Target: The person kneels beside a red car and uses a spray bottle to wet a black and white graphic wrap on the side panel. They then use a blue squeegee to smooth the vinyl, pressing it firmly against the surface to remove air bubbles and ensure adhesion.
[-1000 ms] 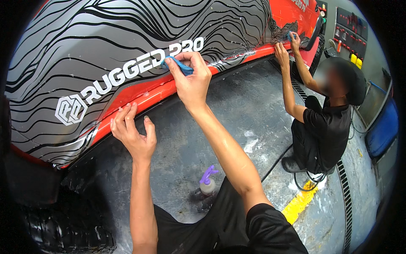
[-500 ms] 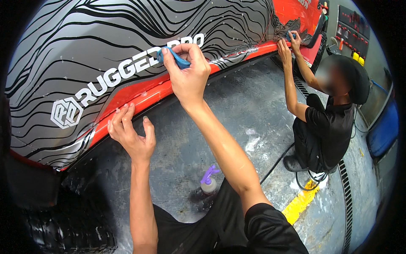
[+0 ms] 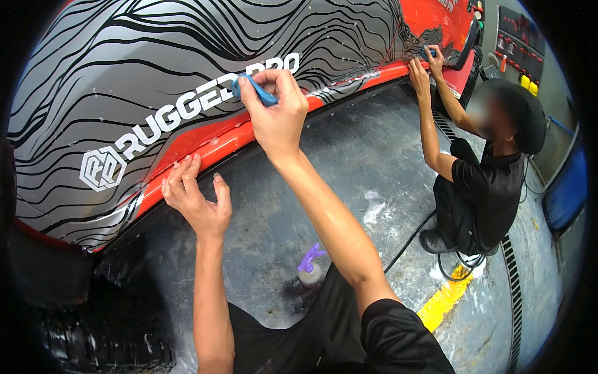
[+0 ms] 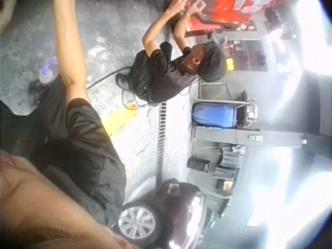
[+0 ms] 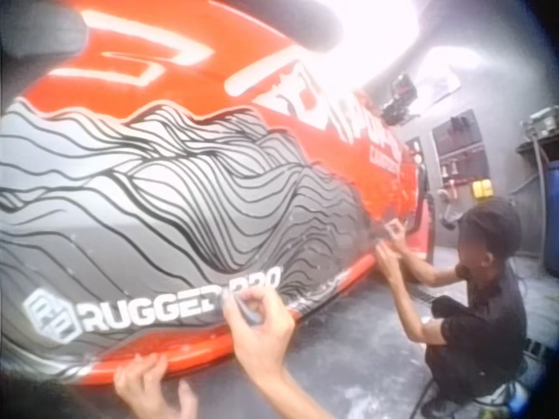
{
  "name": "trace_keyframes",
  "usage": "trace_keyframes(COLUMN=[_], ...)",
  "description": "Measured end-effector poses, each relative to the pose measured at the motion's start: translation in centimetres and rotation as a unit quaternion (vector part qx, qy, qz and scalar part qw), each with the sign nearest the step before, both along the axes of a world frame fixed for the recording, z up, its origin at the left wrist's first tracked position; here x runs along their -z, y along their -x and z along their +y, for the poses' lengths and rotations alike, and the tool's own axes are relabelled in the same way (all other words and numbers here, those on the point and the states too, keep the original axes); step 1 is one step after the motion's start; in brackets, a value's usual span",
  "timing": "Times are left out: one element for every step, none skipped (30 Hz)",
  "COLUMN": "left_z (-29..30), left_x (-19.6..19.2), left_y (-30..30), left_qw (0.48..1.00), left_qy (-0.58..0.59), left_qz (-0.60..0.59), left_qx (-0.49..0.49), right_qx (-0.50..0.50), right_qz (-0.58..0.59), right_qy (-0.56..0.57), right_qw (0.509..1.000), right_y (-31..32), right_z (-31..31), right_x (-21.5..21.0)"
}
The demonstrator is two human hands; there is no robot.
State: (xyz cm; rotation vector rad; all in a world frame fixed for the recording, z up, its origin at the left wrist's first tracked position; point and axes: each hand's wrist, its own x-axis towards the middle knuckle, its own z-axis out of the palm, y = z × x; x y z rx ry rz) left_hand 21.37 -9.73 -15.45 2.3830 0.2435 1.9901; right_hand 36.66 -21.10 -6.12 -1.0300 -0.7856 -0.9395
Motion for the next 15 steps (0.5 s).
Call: trace_keyframes(left_z=[0.0, -0.1, -0.2, -0.1, -0.1, -0.2, -0.5, -0.2, 0.0, 0.2, 0.0, -0.2, -0.2, -0.2, -0.3], left_x=[0.1, 0.1, 0.1, 0.0, -0.1, -0.1, 0.1, 0.1, 0.0, -0.2, -0.1, -0.1, -0.1, -0.2, -0.3], left_y=[0.1, 0.1, 0.2, 0.1, 0.1, 0.0, 0.0, 0.1, 0.3, 0.5, 0.4, 0.4, 0.4, 0.3, 0.3], left_qw=[1.0, 1.0, 1.0, 1.0, 1.0, 1.0, 1.0, 1.0, 1.0, 1.0, 1.0, 1.0, 1.0, 1.0, 1.0], left_qy=[0.001, -0.001, -0.003, -0.004, -0.003, -0.002, -0.001, -0.002, -0.004, -0.003, -0.001, 0.002, 0.0, 0.001, 0.001], left_qz=[0.002, 0.003, 0.004, -0.002, -0.005, -0.008, 0.0, 0.005, 0.008, 0.005, 0.005, 0.006, 0.005, 0.004, 0.004], left_qx=[-0.001, -0.001, -0.002, -0.001, 0.002, 0.006, 0.008, 0.004, -0.001, -0.006, -0.005, -0.004, -0.004, -0.004, -0.004], right_qx=[-0.008, -0.015, -0.035, -0.027, -0.016, -0.005, 0.005, -0.015, -0.037, -0.058, -0.073, -0.079, -0.086, -0.092, -0.093], right_qz=[0.012, 0.023, 0.009, -0.001, -0.008, -0.015, -0.014, 0.007, 0.026, 0.045, 0.068, 0.056, 0.043, 0.032, 0.016], right_qy=[0.008, 0.013, 0.006, -0.005, -0.013, -0.02, -0.015, -0.001, 0.012, 0.024, 0.008, -0.004, -0.015, -0.025, -0.018], right_qw=[1.0, 1.0, 0.999, 1.0, 1.0, 1.0, 1.0, 1.0, 0.999, 0.997, 0.995, 0.995, 0.995, 0.995, 0.995], right_y=[0.2, 0.5, 0.6, 0.5, 0.1, -0.1, -0.3, -0.1, 0.4, 0.8, 1.0, 1.0, 0.9, 0.8, 0.8], right_z=[-0.1, -0.3, -0.4, -0.1, 0.2, 0.2, -0.1, -0.2, -0.6, -0.8, -1.2, -1.1, -0.7, -0.4, -0.2], right_x=[0.5, 0.5, 0.2, -0.4, -0.8, -1.1, -0.7, -0.2, 0.5, 0.9, 1.1, 1.0, 0.6, 0.2, -0.5])
